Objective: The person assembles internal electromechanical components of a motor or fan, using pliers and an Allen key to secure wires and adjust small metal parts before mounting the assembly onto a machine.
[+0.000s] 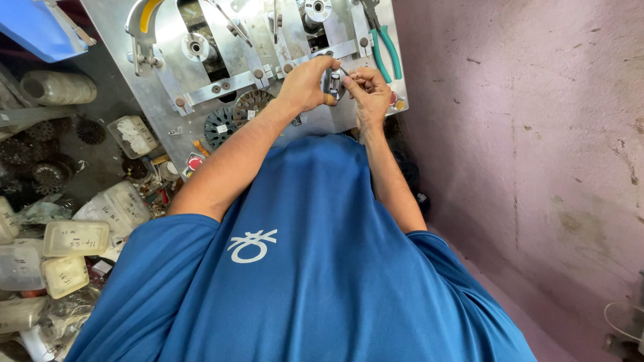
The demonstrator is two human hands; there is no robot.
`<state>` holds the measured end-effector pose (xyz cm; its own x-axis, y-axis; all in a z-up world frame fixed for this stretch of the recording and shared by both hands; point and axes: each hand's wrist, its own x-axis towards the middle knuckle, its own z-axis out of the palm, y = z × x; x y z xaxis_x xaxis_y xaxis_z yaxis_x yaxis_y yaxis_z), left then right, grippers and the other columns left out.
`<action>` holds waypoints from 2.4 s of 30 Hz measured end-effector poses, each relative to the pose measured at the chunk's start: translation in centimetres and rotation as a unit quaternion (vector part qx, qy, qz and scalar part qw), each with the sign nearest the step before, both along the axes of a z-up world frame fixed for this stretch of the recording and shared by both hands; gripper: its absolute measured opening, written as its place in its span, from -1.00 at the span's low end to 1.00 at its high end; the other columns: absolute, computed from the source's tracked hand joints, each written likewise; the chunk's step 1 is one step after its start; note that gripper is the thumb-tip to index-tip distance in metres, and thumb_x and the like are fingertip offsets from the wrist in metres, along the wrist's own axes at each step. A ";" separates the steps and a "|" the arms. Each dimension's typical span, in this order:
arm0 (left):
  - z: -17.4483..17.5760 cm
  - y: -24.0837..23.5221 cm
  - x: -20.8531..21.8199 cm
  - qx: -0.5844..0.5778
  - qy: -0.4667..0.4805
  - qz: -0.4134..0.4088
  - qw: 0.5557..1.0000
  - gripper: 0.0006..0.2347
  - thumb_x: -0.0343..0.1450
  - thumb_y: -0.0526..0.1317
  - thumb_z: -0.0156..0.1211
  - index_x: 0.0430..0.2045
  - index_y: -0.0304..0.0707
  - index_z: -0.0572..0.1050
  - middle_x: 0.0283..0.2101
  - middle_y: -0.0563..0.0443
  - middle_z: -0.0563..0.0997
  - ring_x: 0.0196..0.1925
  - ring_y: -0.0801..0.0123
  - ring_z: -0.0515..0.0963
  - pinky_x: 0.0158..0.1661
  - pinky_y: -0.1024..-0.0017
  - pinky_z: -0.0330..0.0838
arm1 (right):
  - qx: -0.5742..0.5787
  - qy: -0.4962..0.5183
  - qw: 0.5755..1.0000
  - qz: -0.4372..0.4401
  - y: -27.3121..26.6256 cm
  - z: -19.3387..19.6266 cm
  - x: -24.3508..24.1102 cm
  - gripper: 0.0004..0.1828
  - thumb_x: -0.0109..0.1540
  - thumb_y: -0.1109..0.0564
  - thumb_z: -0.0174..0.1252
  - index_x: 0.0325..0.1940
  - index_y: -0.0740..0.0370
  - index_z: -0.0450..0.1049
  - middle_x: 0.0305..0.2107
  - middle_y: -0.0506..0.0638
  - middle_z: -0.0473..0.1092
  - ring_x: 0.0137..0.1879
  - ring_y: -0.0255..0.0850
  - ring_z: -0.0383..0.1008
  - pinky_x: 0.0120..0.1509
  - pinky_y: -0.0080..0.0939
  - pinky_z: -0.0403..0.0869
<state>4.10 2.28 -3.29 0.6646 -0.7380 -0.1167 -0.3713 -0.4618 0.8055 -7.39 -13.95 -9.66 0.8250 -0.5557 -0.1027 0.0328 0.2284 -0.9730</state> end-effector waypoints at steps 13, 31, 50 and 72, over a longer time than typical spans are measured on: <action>0.3 -0.2 0.2 0.043 -0.017 -0.039 0.998 -0.33 0.10 -0.15 0.65 0.09 -0.23 0.43 0.12 -0.08 0.55 0.17 0.00 0.52 0.07 0.16 0.44 | -0.060 -0.004 0.998 0.033 0.0 3.9 -0.1 -0.82 0.41 0.23 0.16 0.10 0.25 0.52 -0.15 -0.03 0.44 -0.22 -0.37 0.46 -0.20 -0.36 0.53; -0.8 -3.8 -2.0 0.132 -0.157 0.024 0.978 -0.57 0.33 0.16 0.35 -0.40 -0.31 0.57 -0.50 -0.18 0.63 -0.42 -0.04 0.65 -0.35 0.09 0.52 | -0.213 0.055 0.968 -0.118 -0.1 8.8 -2.1 -0.85 0.34 0.21 0.28 -0.18 0.39 0.51 -0.38 0.02 0.56 -0.26 -0.33 0.60 -0.11 -0.34 0.61; 1.5 -2.0 -2.3 -0.011 0.021 0.026 0.999 -0.47 0.08 -0.25 0.63 -0.18 -0.28 0.39 -0.10 -0.14 0.49 -0.04 -0.15 0.55 -0.11 0.07 0.42 | -0.378 0.021 0.926 0.015 -0.1 7.4 -1.4 -0.95 0.33 0.32 0.23 -0.21 0.37 0.48 -0.40 0.04 0.49 -0.33 -0.26 0.54 -0.22 -0.31 0.50; 2.3 -1.6 -2.9 -0.013 0.000 0.053 0.999 -0.47 0.12 -0.19 0.61 -0.13 -0.23 0.39 -0.06 -0.07 0.50 -0.01 -0.09 0.55 -0.13 0.08 0.44 | -0.340 0.216 0.899 0.174 -1.5 7.3 -2.8 -0.68 0.27 0.27 0.26 0.12 0.28 0.57 -0.38 0.03 0.43 -0.38 -0.23 0.46 -0.23 -0.21 0.44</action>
<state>1.20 0.64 -1.03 0.7390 -0.6664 -0.0989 -0.3217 -0.4781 0.8173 -10.19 -15.49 -2.39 0.9258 -0.3276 -0.1885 -0.3393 -0.5006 -0.7965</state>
